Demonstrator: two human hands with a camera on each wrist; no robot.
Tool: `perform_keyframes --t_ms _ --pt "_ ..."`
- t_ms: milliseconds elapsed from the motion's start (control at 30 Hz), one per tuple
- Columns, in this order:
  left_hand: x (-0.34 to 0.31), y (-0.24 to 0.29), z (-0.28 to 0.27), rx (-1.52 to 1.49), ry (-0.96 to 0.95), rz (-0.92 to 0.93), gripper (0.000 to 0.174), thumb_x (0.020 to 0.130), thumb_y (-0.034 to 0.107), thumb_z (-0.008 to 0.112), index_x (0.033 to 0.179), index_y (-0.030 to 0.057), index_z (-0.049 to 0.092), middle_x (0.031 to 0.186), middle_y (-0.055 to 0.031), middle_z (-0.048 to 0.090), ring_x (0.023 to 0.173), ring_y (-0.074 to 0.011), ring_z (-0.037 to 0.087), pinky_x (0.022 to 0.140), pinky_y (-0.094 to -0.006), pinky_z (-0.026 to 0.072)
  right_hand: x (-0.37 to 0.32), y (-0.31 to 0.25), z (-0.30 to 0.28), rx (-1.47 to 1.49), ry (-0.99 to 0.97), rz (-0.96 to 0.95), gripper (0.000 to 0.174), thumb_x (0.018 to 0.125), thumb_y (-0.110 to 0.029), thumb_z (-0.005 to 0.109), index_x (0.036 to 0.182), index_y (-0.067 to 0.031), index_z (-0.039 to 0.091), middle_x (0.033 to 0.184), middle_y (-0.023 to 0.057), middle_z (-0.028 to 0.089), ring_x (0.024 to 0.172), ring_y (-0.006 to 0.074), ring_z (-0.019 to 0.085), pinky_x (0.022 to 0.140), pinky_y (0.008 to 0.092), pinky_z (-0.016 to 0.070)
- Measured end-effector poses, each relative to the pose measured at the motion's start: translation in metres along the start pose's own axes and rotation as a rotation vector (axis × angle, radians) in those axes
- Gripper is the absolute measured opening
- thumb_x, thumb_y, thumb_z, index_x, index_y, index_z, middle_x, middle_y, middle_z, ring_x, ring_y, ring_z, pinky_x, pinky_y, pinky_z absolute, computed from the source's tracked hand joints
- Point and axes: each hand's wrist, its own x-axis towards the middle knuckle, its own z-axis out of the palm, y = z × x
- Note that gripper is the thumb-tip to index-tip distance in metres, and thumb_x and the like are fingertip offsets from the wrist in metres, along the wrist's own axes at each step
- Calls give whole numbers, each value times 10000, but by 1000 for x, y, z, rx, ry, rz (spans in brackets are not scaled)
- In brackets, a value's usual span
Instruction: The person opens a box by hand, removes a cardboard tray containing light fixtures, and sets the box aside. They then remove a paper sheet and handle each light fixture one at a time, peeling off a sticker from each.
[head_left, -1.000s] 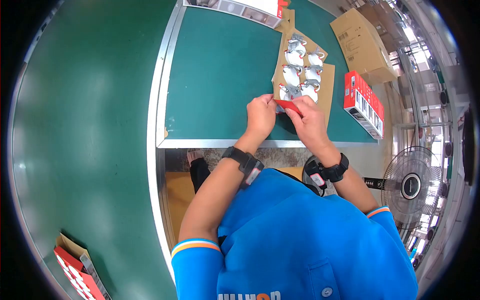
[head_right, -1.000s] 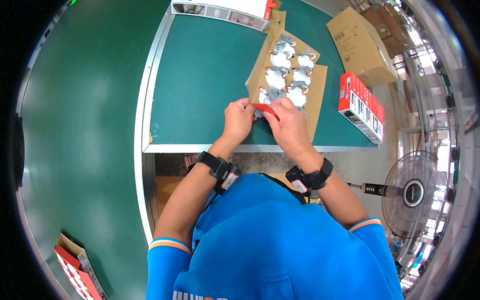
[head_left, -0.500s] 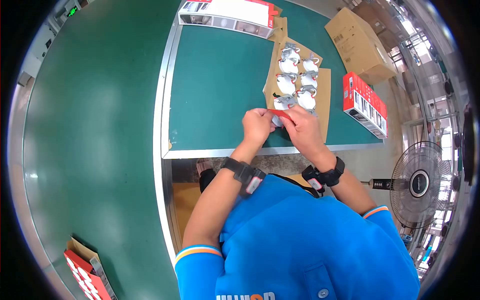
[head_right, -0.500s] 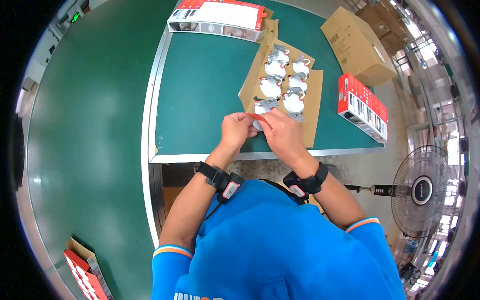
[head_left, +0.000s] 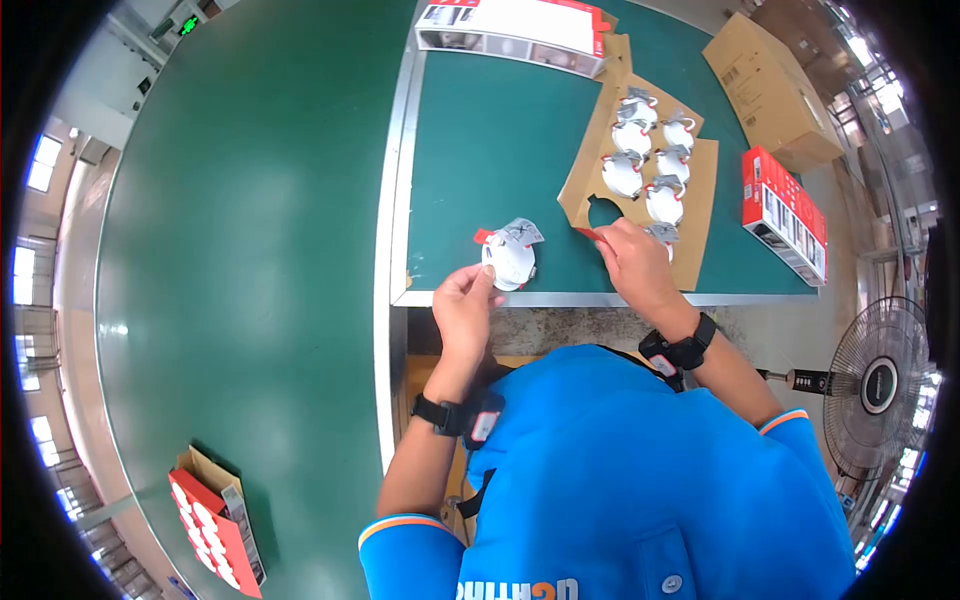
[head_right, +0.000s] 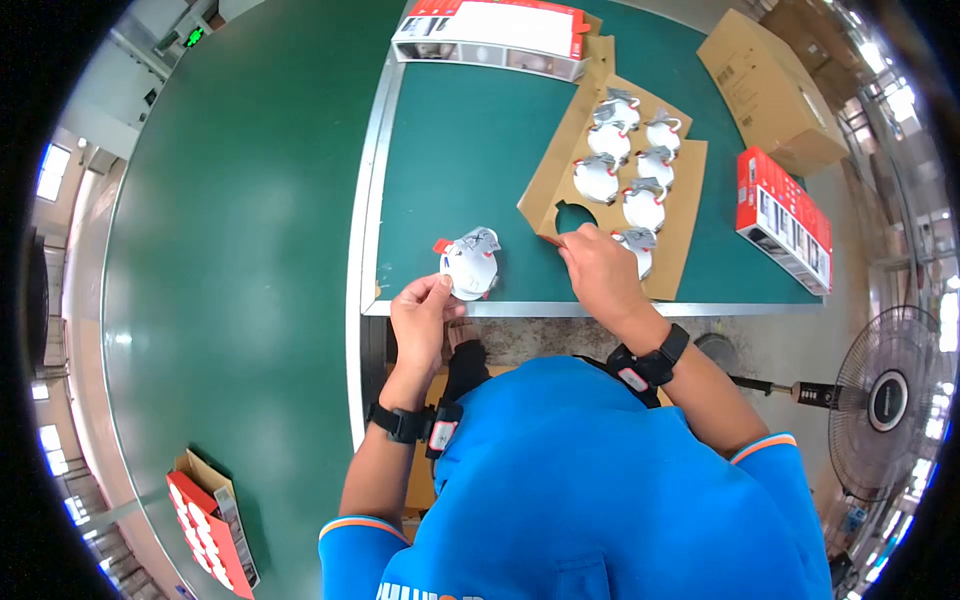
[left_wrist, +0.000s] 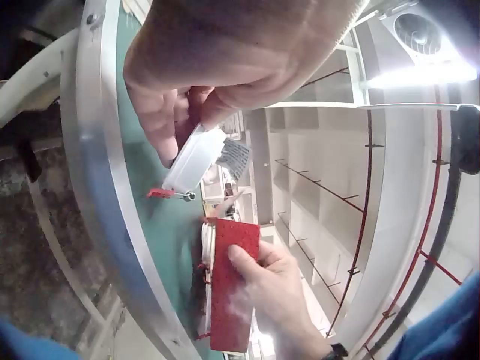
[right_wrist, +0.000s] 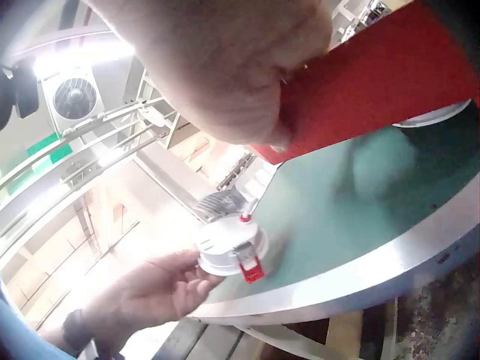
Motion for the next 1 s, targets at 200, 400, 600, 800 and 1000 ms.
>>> perform_keyframes --t_ms 200,400,600,800,1000 --pt "-29 13 7 -250 50 53 138 943 84 602 989 -43 631 909 -93 678 775 -115 653 680 -260 580 18 -74 -33 266 64 -160 427 728 -164 755 1092 -40 570 1047 132 551 1009 341 526 825 439 439" --pt "-36 20 23 19 80 234 102 897 11 617 964 -47 668 811 -47 683 705 -45 573 627 -210 476 45 -101 -14 182 135 -239 567 681 -254 800 1162 -48 582 1094 117 579 1023 322 521 901 460 399" --pt "-36 16 25 121 60 312 95 925 33 595 920 -34 663 829 -62 682 705 -64 611 635 -228 523 47 -85 -14 186 -63 -179 457 696 -240 783 1086 -47 643 1043 130 617 1013 336 548 883 440 434" --pt "-29 21 14 -139 19 215 87 934 61 617 972 -16 630 851 -47 668 752 -84 630 689 -247 553 49 -79 -28 235 -172 -187 449 721 -232 773 1095 -22 641 1050 159 620 927 328 594 807 426 478" --pt "-33 22 -12 -288 -108 -54 108 937 38 596 1037 -3 603 936 -67 664 808 -129 658 722 -271 568 33 -71 -45 568 -469 -8 480 716 -167 800 1146 -28 639 1021 154 614 909 264 613 787 357 496"
